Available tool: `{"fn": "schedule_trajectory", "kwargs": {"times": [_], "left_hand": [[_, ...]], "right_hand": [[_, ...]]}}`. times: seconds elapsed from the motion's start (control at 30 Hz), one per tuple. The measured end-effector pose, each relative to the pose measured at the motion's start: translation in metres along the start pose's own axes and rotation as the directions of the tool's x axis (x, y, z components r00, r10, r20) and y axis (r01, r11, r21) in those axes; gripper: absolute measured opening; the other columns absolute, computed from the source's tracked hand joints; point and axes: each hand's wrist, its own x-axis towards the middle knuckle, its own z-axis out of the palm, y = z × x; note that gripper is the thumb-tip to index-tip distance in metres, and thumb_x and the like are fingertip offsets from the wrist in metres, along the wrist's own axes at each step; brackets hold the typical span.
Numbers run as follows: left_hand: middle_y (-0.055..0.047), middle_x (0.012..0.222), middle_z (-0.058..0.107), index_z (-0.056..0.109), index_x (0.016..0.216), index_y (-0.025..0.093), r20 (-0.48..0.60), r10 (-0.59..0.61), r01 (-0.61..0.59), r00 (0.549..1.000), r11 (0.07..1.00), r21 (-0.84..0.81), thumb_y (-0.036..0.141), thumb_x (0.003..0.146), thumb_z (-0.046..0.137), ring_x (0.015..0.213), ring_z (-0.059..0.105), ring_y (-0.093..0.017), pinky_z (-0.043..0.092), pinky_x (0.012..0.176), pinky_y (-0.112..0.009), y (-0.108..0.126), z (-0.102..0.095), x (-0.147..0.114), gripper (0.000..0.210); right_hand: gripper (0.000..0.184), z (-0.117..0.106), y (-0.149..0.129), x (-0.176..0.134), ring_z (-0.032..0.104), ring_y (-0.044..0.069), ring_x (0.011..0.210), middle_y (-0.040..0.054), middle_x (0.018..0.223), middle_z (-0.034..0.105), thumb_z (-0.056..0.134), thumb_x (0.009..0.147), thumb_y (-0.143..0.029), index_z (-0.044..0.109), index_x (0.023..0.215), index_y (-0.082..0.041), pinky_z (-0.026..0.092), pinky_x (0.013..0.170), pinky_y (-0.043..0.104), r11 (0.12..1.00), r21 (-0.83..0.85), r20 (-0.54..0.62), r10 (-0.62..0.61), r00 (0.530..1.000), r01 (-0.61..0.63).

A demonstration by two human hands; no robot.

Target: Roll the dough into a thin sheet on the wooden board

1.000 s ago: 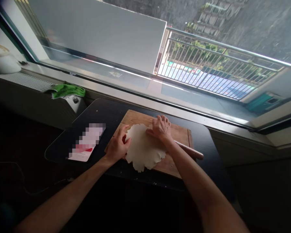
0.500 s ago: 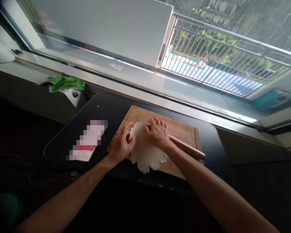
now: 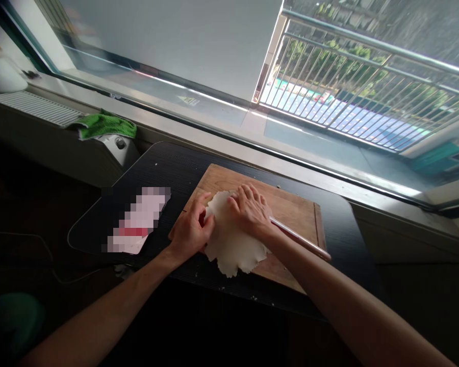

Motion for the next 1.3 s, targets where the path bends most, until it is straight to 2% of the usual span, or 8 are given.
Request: {"fn": "schedule_trajectory", "kwargs": {"times": [0.2, 0.43, 0.53, 0.63, 0.83, 0.97, 1.1, 1.3], "left_hand": [[0.001, 0.081, 0.065, 0.046, 0.141, 0.026, -0.02, 0.005, -0.005, 1.0, 1.0, -0.011, 0.019, 0.084, 0.059, 0.071, 0.065, -0.018, 0.053, 0.076, -0.03, 0.001, -0.002, -0.001, 0.058], [0.001, 0.082, 0.065, 0.05, 0.136, 0.024, -0.065, 0.039, -0.04, 0.997, 0.999, -0.012, 0.018, 0.083, 0.06, 0.071, 0.064, -0.017, 0.051, 0.072, -0.028, 0.0, 0.0, -0.002, 0.054], [0.002, 0.08, 0.064, 0.049, 0.136, 0.022, -0.083, 0.071, -0.072, 0.994, 0.997, -0.007, 0.016, 0.083, 0.058, 0.069, 0.063, -0.016, 0.051, 0.072, -0.028, 0.0, 0.001, -0.002, 0.054], [0.003, 0.079, 0.062, 0.049, 0.135, 0.021, -0.107, 0.095, -0.096, 0.99, 0.995, -0.007, 0.014, 0.083, 0.057, 0.068, 0.062, -0.015, 0.051, 0.072, -0.028, -0.001, 0.001, -0.002, 0.053], [0.004, 0.078, 0.06, 0.048, 0.137, 0.02, -0.117, 0.11, -0.112, 0.987, 0.994, -0.009, 0.013, 0.084, 0.057, 0.064, 0.06, -0.013, 0.049, 0.067, -0.026, -0.002, 0.002, -0.003, 0.054], [0.006, 0.076, 0.059, 0.048, 0.136, 0.021, -0.121, 0.12, -0.122, 0.985, 0.993, -0.007, 0.012, 0.083, 0.057, 0.065, 0.06, -0.013, 0.049, 0.069, -0.026, -0.003, 0.001, -0.002, 0.054], [0.006, 0.076, 0.059, 0.049, 0.136, 0.021, -0.119, 0.107, -0.108, 0.987, 0.994, 0.0, 0.012, 0.083, 0.058, 0.065, 0.06, -0.013, 0.05, 0.068, -0.025, -0.004, 0.001, -0.002, 0.055], [0.005, 0.076, 0.061, 0.048, 0.136, 0.02, -0.14, 0.132, -0.132, 0.981, 0.991, 0.011, 0.012, 0.083, 0.058, 0.065, 0.06, -0.013, 0.051, 0.07, -0.025, -0.004, 0.002, -0.002, 0.055]], "right_hand": [[0.044, -0.014, 0.026, 0.042, 0.03, 0.038, 0.143, 0.0118, 0.152, 0.045, 0.044, 0.096, -0.054, 0.06, 0.128, -0.028, 0.034, 0.109, 0.062, 0.985, -0.145, -0.06, 0.085, 0.995, -0.093], [0.051, 0.0, 0.006, 0.002, 0.031, 0.028, 0.146, 0.0084, 0.155, 0.045, 0.024, 0.103, -0.046, 0.053, 0.139, -0.025, 0.031, 0.117, 0.048, 0.997, -0.035, -0.014, -0.063, 0.998, 0.063], [0.051, -0.008, 0.022, 0.028, 0.027, 0.034, 0.147, 0.0106, 0.157, 0.041, 0.031, 0.1, -0.053, 0.055, 0.135, -0.025, 0.029, 0.116, 0.058, 0.998, -0.055, -0.007, 0.007, 1.0, -0.008], [0.053, -0.016, 0.036, 0.052, 0.034, 0.035, 0.143, 0.0152, 0.151, 0.045, 0.026, 0.101, -0.049, 0.052, 0.138, -0.022, 0.032, 0.114, 0.059, 0.98, -0.003, -0.069, 0.196, 0.978, -0.197], [0.054, 0.002, 0.013, 0.015, 0.039, 0.032, 0.14, 0.0088, 0.148, 0.051, 0.022, 0.101, -0.052, 0.056, 0.134, -0.028, 0.037, 0.113, 0.054, 0.995, 0.018, -0.049, -0.093, 0.994, 0.094], [0.06, -0.001, 0.029, 0.037, 0.03, 0.036, 0.146, 0.0114, 0.155, 0.042, 0.025, 0.099, -0.055, 0.048, 0.145, -0.025, 0.029, 0.116, 0.061, 0.998, 0.018, -0.162, 0.061, 0.985, -0.059], [0.061, -0.01, 0.04, 0.058, 0.033, 0.037, 0.145, 0.017, 0.155, 0.041, 0.023, 0.1, -0.053, 0.048, 0.145, -0.019, 0.032, 0.115, 0.059, 0.963, 0.094, -0.131, 0.263, 0.956, -0.252], [0.061, 0.006, 0.009, 0.029, 0.036, 0.031, 0.144, 0.0109, 0.153, 0.048, 0.022, 0.1, -0.054, 0.046, 0.146, -0.023, 0.035, 0.116, 0.053, 0.998, 0.047, -0.121, -0.045, 0.992, 0.051]]}}
